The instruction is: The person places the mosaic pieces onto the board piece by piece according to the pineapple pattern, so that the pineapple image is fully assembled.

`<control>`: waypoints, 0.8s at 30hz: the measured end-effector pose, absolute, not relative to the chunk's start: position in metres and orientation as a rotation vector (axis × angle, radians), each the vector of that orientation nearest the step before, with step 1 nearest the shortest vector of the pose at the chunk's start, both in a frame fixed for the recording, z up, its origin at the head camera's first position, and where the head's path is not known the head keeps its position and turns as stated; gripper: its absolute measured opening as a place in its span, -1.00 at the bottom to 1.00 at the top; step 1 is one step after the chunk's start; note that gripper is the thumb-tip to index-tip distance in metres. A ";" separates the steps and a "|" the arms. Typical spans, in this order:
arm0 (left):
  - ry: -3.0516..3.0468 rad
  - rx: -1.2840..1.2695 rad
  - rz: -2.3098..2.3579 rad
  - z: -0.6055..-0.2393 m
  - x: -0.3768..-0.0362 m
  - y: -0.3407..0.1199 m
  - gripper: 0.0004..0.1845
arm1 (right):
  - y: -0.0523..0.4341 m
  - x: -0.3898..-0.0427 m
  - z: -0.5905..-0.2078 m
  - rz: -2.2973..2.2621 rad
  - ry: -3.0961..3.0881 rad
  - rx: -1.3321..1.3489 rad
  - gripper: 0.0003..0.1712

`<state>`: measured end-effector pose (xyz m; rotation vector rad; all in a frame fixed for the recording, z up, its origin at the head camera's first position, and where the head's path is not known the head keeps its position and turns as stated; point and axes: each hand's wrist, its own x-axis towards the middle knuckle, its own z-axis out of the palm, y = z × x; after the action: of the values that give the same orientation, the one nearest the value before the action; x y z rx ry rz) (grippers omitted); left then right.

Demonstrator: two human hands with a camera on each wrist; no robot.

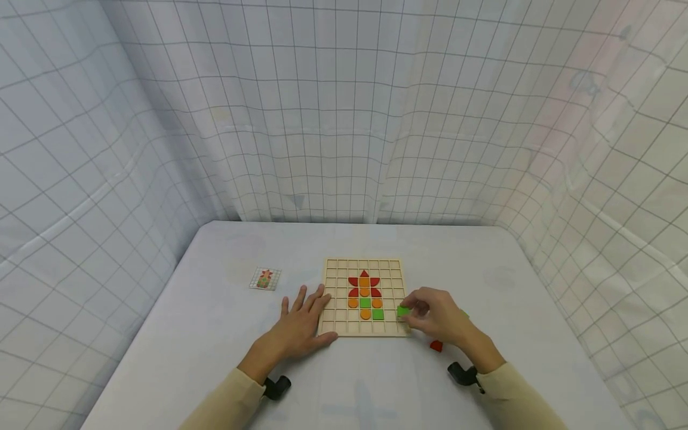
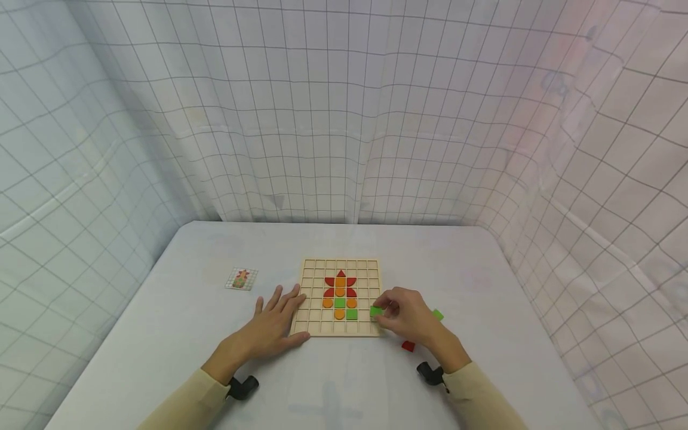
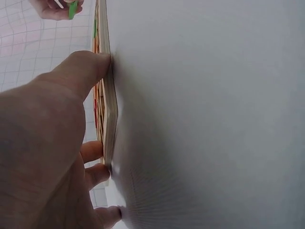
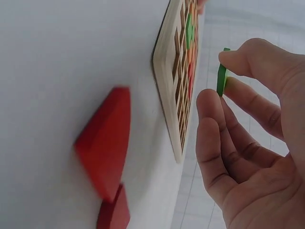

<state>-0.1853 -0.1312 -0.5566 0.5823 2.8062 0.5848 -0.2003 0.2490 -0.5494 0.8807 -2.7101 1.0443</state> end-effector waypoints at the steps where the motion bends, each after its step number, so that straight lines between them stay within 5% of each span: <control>1: 2.808 0.586 0.590 -0.558 -0.186 -0.131 0.04 | 0.246 -0.201 -0.549 1.050 -2.705 0.897 -0.74; 24: 2.815 0.600 0.621 -0.560 -0.185 -0.133 0.03 | 0.169 -0.213 -0.550 0.991 -2.606 1.109 -0.87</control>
<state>-0.1848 -0.1332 -0.5596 0.6002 2.8148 0.6212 -0.2131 0.1689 -0.5503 1.1088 -2.6065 0.9911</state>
